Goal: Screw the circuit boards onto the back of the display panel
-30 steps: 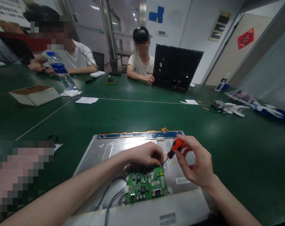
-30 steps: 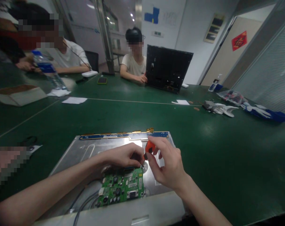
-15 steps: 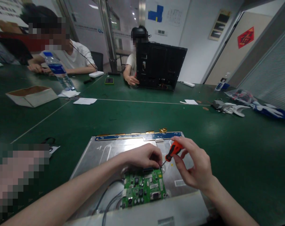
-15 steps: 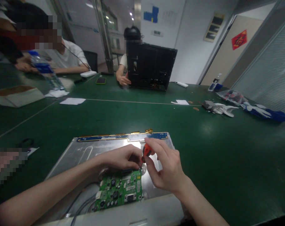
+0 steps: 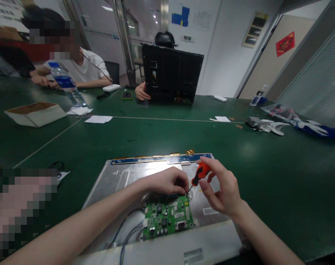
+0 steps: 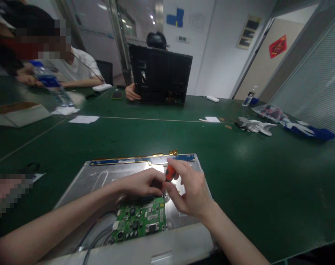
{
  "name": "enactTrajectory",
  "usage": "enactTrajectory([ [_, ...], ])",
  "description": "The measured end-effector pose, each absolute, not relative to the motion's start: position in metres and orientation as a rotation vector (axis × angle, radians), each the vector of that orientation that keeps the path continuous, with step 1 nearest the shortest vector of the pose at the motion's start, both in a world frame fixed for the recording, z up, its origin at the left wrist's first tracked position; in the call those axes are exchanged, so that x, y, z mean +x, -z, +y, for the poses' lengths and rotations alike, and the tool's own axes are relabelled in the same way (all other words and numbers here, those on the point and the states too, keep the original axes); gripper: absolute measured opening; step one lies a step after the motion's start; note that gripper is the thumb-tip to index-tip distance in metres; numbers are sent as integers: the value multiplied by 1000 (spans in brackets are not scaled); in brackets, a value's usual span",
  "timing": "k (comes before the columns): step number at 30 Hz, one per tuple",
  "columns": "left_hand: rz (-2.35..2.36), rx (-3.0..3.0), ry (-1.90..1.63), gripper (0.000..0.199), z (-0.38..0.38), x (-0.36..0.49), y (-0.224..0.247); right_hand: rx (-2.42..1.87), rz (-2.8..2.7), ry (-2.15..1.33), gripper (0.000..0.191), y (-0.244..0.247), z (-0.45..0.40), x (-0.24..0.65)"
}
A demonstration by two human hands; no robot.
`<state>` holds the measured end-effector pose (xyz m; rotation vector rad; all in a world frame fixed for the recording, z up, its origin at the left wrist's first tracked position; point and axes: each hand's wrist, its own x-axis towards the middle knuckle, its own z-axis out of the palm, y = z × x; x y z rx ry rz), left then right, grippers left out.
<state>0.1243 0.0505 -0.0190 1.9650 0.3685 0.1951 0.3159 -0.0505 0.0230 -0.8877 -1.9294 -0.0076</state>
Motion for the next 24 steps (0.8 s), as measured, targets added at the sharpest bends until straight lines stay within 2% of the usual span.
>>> enactTrajectory([
  [3, 382, 1950, -189, 12, 51, 124, 21, -880, -1915, 16, 52, -24, -52, 313],
  [11, 407, 1957, -168, 9, 51, 124, 19, -868, -1870, 174, 38, -22, -47, 310],
  [20, 385, 1938, -177, 10, 52, 125, 21, -840, -1895, 66, 42, -24, -53, 308],
  [24, 386, 1952, -180, 11, 52, 125, 19, -866, -1868, 130, 36, -22, -47, 310],
])
